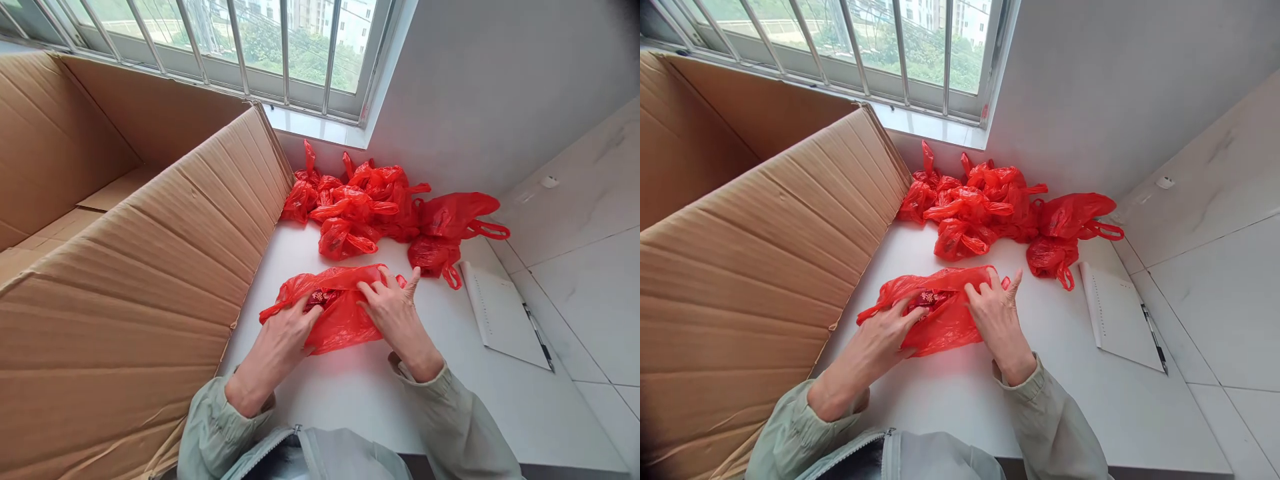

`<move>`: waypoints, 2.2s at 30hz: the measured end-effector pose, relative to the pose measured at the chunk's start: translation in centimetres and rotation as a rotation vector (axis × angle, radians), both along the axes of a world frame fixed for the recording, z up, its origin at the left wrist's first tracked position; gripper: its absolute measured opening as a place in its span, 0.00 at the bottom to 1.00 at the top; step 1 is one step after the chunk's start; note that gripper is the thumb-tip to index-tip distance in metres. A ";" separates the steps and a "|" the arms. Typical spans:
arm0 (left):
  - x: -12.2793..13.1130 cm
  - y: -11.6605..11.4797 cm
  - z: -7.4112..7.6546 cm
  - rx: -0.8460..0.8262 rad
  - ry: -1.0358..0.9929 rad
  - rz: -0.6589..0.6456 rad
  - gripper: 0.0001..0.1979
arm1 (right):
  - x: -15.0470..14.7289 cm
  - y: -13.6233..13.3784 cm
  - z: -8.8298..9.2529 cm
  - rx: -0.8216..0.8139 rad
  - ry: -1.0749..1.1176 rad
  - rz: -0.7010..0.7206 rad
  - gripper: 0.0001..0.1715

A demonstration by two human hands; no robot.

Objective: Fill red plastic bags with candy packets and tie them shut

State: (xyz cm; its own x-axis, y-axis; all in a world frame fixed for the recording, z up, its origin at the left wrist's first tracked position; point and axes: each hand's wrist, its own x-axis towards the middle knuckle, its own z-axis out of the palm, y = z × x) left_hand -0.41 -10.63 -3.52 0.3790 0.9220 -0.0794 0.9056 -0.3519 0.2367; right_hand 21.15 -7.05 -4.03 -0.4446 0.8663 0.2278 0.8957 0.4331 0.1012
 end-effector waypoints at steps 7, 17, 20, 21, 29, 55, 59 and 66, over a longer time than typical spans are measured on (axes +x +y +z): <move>-0.8 0.5 -1.4 -0.070 -0.108 0.091 0.51 | -0.5 -1.1 -1.6 -0.166 0.050 0.226 0.13; -1.8 0.9 -1.7 -0.136 -0.217 0.078 0.35 | 0.4 0.3 -1.1 -0.157 0.080 0.038 0.09; -0.6 1.2 -0.9 -0.041 -0.259 0.042 0.19 | -0.9 0.4 -1.4 -0.105 0.035 0.016 0.09; -0.3 1.4 -0.7 -0.012 -0.262 0.044 0.16 | -1.0 0.4 -1.5 -0.100 0.026 0.018 0.08; -1.4 2.6 -2.6 -0.074 -0.102 0.154 0.32 | 1.2 0.6 -2.3 -0.111 0.095 0.027 0.17; -0.4 1.7 -4.6 -0.010 -0.220 0.098 0.12 | -1.9 0.2 -2.0 -0.199 0.090 0.025 0.04; -0.5 2.6 -4.3 -0.055 -0.221 0.112 0.06 | -0.4 0.9 -2.2 -0.231 0.124 -0.111 0.09; -0.2 4.5 -3.4 -0.093 -0.312 0.103 0.11 | 0.9 2.2 -2.1 -0.354 0.373 -0.112 0.03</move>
